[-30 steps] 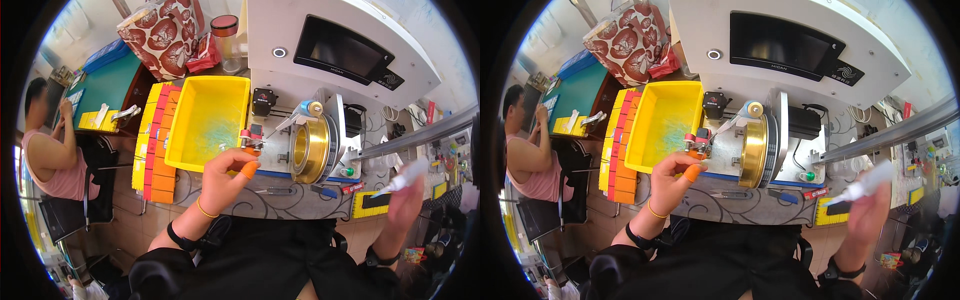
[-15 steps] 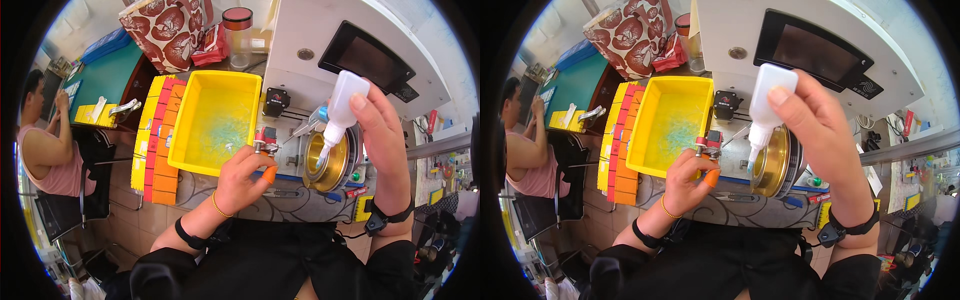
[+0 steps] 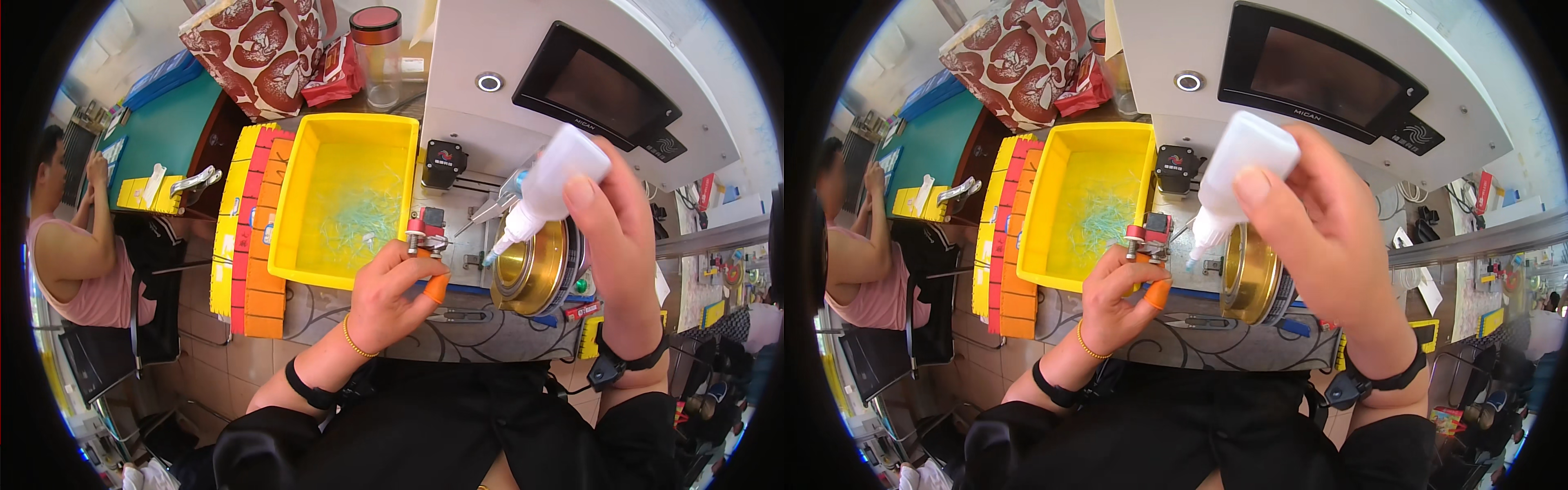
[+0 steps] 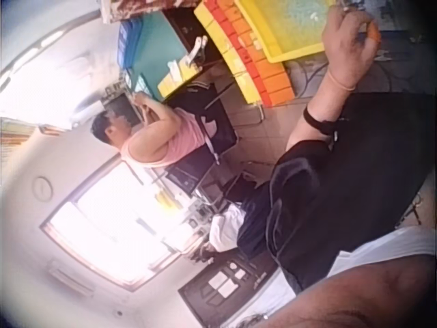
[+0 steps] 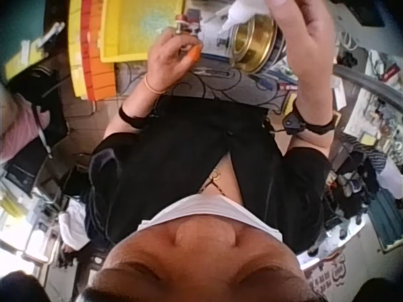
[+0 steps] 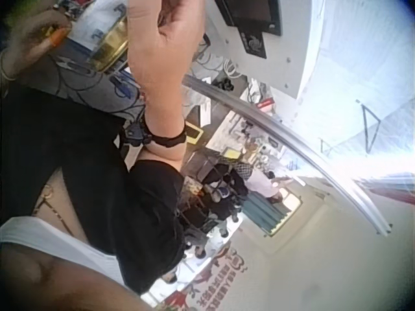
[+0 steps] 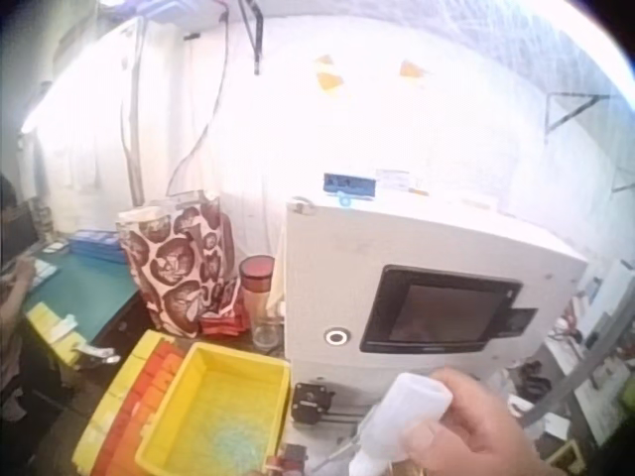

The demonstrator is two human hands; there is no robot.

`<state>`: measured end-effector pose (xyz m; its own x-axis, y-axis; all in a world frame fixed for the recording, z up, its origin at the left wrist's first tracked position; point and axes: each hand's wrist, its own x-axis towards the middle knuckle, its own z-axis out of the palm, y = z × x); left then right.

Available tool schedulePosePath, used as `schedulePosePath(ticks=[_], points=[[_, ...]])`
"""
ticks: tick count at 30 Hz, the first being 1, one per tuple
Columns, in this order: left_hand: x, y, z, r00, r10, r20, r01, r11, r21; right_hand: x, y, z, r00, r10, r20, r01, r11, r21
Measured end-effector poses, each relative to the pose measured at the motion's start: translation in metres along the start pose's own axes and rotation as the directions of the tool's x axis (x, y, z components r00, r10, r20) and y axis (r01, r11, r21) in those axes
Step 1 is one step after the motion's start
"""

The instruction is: The person assembles small electronic components using an automated assembly machine and applies adhesive with a glue bottle.

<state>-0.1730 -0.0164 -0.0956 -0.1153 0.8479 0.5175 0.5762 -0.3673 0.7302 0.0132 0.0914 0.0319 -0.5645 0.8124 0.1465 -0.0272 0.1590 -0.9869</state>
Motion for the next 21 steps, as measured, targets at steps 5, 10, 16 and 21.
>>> schedulePosePath(ticks=[5,10,16,21], points=[[0.001,0.0,0.002,1.0,0.028,0.001,-0.028,1.0,0.002,-0.028,0.019,-0.008,0.892,-0.446,0.072,0.402,0.711,-0.577],[0.002,0.002,0.002,1.0,0.02,-0.008,-0.02,1.0,0.0,-0.028,0.029,0.005,0.856,-0.515,-0.043,0.41,0.728,-0.549],[0.001,-0.001,0.002,0.999,0.036,-0.007,-0.036,0.999,0.003,-0.025,0.029,0.005,0.823,-0.562,0.075,0.456,0.577,-0.677],[0.001,-0.002,0.002,0.999,0.037,-0.012,-0.037,0.999,0.006,-0.023,0.029,0.008,0.817,-0.57,0.083,0.452,0.545,-0.706]])
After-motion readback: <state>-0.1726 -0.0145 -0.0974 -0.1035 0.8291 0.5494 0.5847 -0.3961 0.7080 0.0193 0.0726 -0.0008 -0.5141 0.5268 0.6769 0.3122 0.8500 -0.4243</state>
